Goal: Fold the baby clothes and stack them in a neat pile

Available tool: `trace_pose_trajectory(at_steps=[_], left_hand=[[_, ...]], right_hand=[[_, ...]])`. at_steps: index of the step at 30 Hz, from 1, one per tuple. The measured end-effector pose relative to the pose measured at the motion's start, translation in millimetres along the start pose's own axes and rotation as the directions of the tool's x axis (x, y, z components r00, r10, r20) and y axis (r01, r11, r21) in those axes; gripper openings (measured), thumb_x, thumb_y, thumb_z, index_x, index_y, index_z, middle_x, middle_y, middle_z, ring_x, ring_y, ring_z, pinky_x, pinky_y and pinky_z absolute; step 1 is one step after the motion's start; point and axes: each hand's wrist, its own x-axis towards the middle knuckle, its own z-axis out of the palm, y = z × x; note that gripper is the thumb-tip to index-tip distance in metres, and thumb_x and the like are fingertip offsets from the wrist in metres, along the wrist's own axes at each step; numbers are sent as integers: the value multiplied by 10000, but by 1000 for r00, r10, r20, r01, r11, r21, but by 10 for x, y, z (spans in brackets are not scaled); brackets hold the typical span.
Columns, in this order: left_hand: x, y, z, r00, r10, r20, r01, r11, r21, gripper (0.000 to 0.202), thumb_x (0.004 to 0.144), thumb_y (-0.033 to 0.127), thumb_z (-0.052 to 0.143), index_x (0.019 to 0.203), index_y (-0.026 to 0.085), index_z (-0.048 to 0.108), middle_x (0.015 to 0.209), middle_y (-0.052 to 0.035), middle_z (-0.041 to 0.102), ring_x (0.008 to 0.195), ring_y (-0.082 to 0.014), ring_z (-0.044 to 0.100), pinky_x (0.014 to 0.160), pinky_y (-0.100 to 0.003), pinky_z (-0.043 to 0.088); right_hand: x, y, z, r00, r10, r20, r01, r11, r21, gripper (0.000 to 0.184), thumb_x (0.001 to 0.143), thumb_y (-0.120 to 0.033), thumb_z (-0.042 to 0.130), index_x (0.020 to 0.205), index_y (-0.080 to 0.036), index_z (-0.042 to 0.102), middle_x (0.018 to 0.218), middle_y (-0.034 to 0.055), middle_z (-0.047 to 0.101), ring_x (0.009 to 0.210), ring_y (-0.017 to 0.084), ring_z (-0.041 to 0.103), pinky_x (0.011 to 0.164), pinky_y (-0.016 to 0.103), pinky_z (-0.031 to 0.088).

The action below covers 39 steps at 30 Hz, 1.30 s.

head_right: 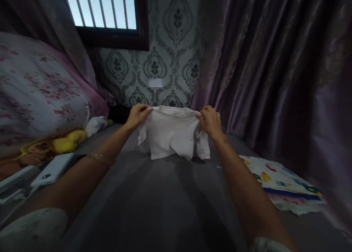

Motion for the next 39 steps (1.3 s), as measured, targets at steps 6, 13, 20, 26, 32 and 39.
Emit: trace_pose_trajectory(at_steps=[6,13,20,26,32,39], left_hand=[[70,-39,153,988,37,-148,-24,995,92,212,881,271,521,959,186,699,880,-57,638,906,-202,573,864,-340,452],[-94,68,138,972,127,-200,-83,973,217,225,929,268,468,976,185,672,847,-57,613,885,-211,559,864,-363,430],[-316,362,-410,897,370,-242,-275,895,350,283,977,347,421,1021,202,659,917,-62,608,937,-223,543,888,-401,416],[-162,553,-708,944,315,-102,-266,905,332,225,916,300,494,924,191,691,864,-40,633,890,-196,570,864,-347,434],[-227,-296,22,931,-94,352,-4,963,268,250,823,234,470,800,167,709,693,-17,662,693,-166,594,631,-245,430],[-1035,-1051,1001,880,-290,375,117,900,420,278,901,201,400,919,188,677,849,-100,703,876,-242,635,797,-365,455]], right_hand=[[22,21,176,992,105,-67,-93,981,172,365,969,-453,369,944,-188,618,950,105,652,889,230,583,781,332,429],[-75,-58,213,981,162,-110,-117,936,331,387,944,-523,360,950,-202,577,879,81,664,800,215,586,729,312,436],[-119,-197,-353,988,148,46,-150,828,541,317,872,-467,504,913,-172,611,786,31,618,702,156,523,630,267,404],[27,-234,-657,879,274,392,-471,637,610,215,869,-420,573,845,-216,635,699,-10,569,574,117,448,504,234,345],[-88,-38,140,637,204,744,-584,757,292,168,813,-329,661,756,-171,655,695,10,635,590,122,520,560,233,417],[-862,-108,1367,650,332,684,-459,888,5,226,928,-215,450,947,-131,660,896,100,700,842,206,641,702,270,469]])
